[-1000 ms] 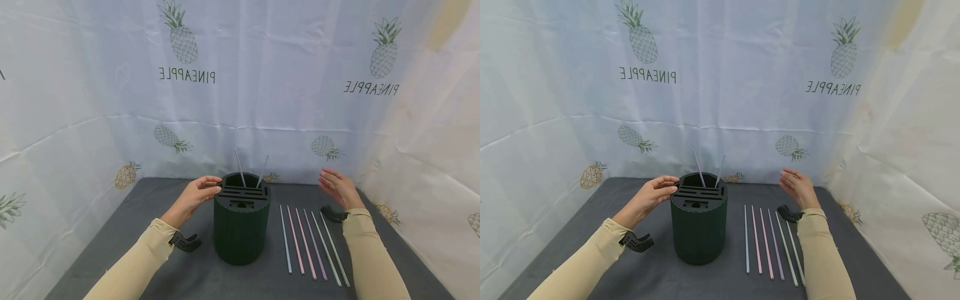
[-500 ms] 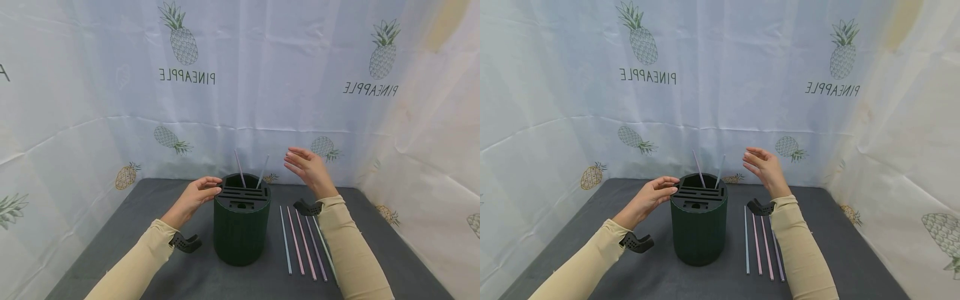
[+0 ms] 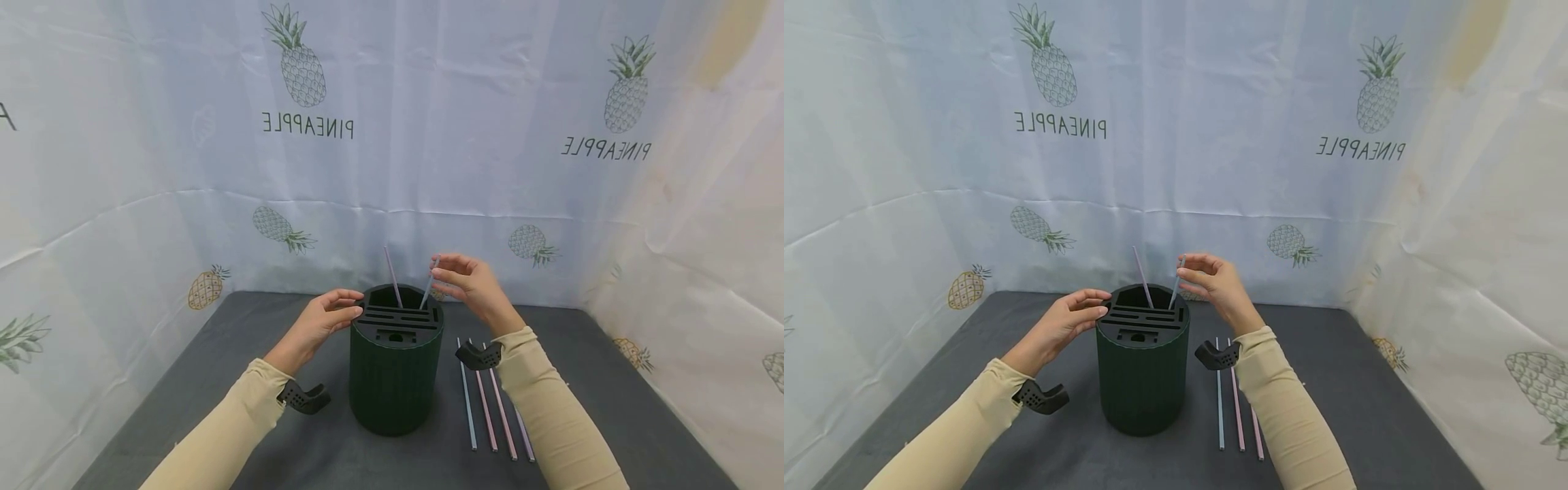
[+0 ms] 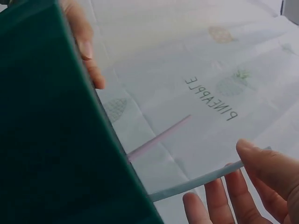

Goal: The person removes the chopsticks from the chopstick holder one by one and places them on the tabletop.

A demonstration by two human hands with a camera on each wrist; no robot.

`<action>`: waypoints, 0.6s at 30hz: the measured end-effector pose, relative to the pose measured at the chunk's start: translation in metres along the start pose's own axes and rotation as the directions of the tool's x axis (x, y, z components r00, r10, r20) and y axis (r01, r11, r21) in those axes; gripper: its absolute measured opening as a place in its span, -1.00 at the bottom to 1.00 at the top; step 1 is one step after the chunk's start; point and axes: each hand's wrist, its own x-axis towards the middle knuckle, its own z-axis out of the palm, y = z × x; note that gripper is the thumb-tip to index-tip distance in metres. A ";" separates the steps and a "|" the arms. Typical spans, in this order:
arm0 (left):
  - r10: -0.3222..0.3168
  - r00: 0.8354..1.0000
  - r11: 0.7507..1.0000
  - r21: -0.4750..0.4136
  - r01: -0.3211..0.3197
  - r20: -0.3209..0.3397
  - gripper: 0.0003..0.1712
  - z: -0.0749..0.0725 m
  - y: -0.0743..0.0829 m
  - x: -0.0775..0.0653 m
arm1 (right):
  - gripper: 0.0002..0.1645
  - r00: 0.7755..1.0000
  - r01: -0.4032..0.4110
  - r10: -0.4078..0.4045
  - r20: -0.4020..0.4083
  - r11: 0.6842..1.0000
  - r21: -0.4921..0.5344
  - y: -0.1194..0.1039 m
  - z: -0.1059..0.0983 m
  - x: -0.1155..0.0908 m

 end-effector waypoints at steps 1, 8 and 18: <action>-0.001 1.000 1.000 0.000 0.001 -0.001 -0.53 0.000 0.000 0.000 | -0.82 1.000 0.002 -0.002 0.008 1.000 -0.007 0.001 0.001 0.000; -0.006 1.000 1.000 0.007 0.006 -0.003 -0.53 0.000 0.001 0.000 | -0.84 0.999 0.016 -0.015 0.031 0.999 -0.046 0.008 0.003 -0.001; -0.007 1.000 1.000 0.005 0.007 -0.004 -0.53 0.001 0.002 -0.001 | -0.87 1.000 -0.004 0.005 0.014 0.998 -0.063 0.006 0.005 -0.001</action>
